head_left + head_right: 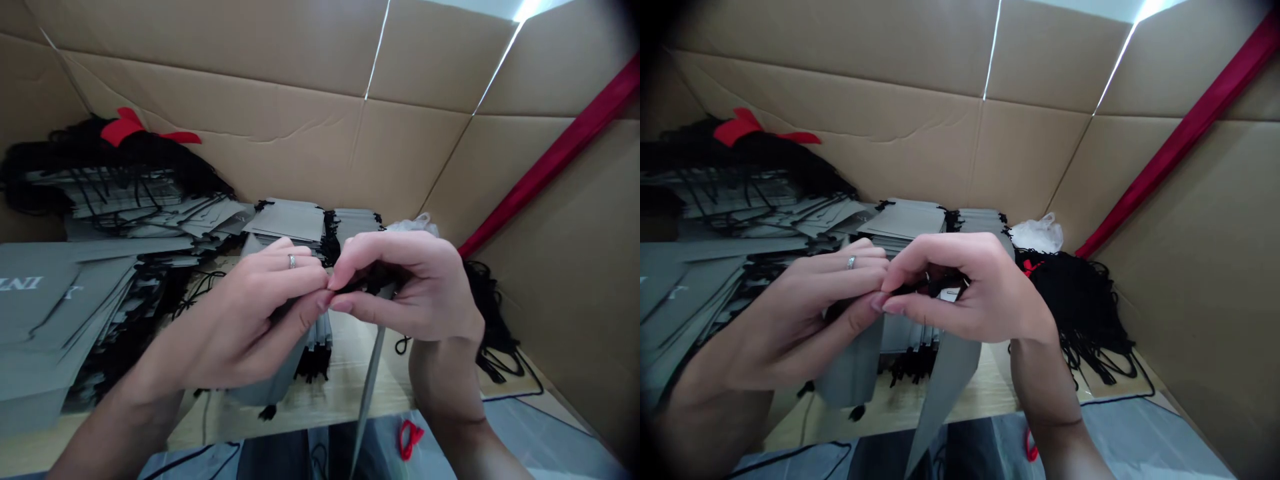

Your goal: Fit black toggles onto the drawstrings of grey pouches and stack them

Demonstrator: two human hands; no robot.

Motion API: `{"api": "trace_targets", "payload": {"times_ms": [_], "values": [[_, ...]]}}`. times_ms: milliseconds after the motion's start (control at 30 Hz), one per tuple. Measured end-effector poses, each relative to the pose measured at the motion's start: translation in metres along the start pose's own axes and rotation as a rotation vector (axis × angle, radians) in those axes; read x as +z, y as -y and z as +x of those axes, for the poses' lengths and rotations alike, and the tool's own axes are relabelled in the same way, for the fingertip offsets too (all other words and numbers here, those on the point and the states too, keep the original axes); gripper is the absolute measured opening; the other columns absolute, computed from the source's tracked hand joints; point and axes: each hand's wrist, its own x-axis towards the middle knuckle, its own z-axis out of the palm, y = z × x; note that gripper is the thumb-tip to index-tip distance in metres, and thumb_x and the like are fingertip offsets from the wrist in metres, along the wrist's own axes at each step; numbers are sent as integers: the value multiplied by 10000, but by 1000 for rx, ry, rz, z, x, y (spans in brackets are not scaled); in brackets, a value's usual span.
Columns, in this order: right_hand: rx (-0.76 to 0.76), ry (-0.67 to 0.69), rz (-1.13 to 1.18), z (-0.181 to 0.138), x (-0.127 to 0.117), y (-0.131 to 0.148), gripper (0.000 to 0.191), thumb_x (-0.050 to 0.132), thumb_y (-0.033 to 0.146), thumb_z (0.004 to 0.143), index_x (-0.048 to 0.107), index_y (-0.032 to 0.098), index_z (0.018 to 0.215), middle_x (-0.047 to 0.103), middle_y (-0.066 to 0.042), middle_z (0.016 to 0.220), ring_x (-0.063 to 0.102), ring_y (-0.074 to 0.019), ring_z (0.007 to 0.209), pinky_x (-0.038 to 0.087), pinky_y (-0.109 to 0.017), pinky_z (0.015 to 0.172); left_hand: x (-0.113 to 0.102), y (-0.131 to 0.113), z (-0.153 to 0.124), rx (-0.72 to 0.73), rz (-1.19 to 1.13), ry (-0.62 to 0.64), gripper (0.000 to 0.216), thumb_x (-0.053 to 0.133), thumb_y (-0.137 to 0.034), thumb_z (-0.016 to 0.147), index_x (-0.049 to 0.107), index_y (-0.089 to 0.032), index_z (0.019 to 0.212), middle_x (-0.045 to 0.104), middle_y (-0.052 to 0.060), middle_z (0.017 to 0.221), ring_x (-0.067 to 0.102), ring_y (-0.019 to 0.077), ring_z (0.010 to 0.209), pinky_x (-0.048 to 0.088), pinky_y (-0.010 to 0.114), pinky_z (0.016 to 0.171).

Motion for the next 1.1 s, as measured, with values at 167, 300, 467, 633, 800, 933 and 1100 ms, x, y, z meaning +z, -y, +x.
{"api": "trace_targets", "payload": {"times_ms": [167, 300, 467, 633, 800, 933, 1100], "values": [[66, 7, 246, -3, 3, -8, 272, 1020, 100, 800, 847, 182, 993, 802, 10, 843, 682, -109, 678, 564, -219, 592, 0, -1, 2, 25, -203, -8, 294, 563, -99, 1073, 566, -212, 801, 667, 7, 753, 609, 167, 716, 513, 346, 717], [40, 22, 454, -2, 10, -25, 266, 1044, 194, 809, 845, 184, 984, 787, 12, 794, 669, -114, 645, 543, -238, 591, -2, -3, -1, -27, -266, -7, 373, 663, -158, 1030, 523, -219, 690, 580, -9, 648, 574, 161, 642, 553, 317, 660], [23, 33, 563, 1, 14, -31, 267, 1038, 284, 851, 845, 175, 999, 787, -1, 790, 690, -125, 659, 582, -264, 647, -4, -6, -5, -95, -251, -29, 378, 689, -240, 1035, 582, -235, 672, 560, -7, 619, 579, 171, 633, 586, 318, 658], [32, -19, 353, 2, 12, -15, 400, 1053, 162, 805, 857, 210, 1151, 825, -16, 958, 738, -134, 766, 602, -227, 641, -6, -5, -4, -159, -289, 2, 322, 571, -219, 1116, 666, -214, 809, 641, -5, 710, 597, 133, 635, 526, 254, 597], [-134, -62, 215, 4, 13, -13, 257, 996, 158, 883, 864, 185, 1102, 861, -12, 966, 786, -121, 807, 635, -220, 720, -4, -2, 0, -198, -323, 20, 375, 517, -235, 1148, 636, -191, 795, 616, -21, 689, 561, 110, 611, 478, 222, 577], [-78, -81, 158, 3, 9, -10, 185, 972, 145, 910, 870, 206, 1051, 877, -5, 922, 827, -149, 816, 662, -258, 748, -2, 2, 2, -201, -282, 19, 338, 559, -276, 1157, 687, -192, 855, 604, -32, 696, 543, 110, 625, 459, 216, 580], [12, -123, 131, 0, 6, -4, 168, 957, 120, 919, 884, 223, 1030, 869, 15, 910, 814, -145, 820, 683, -265, 784, 2, 1, 2, -163, -234, -17, 337, 554, -249, 1160, 670, -181, 852, 586, -37, 698, 490, 87, 613, 402, 225, 563]]}}
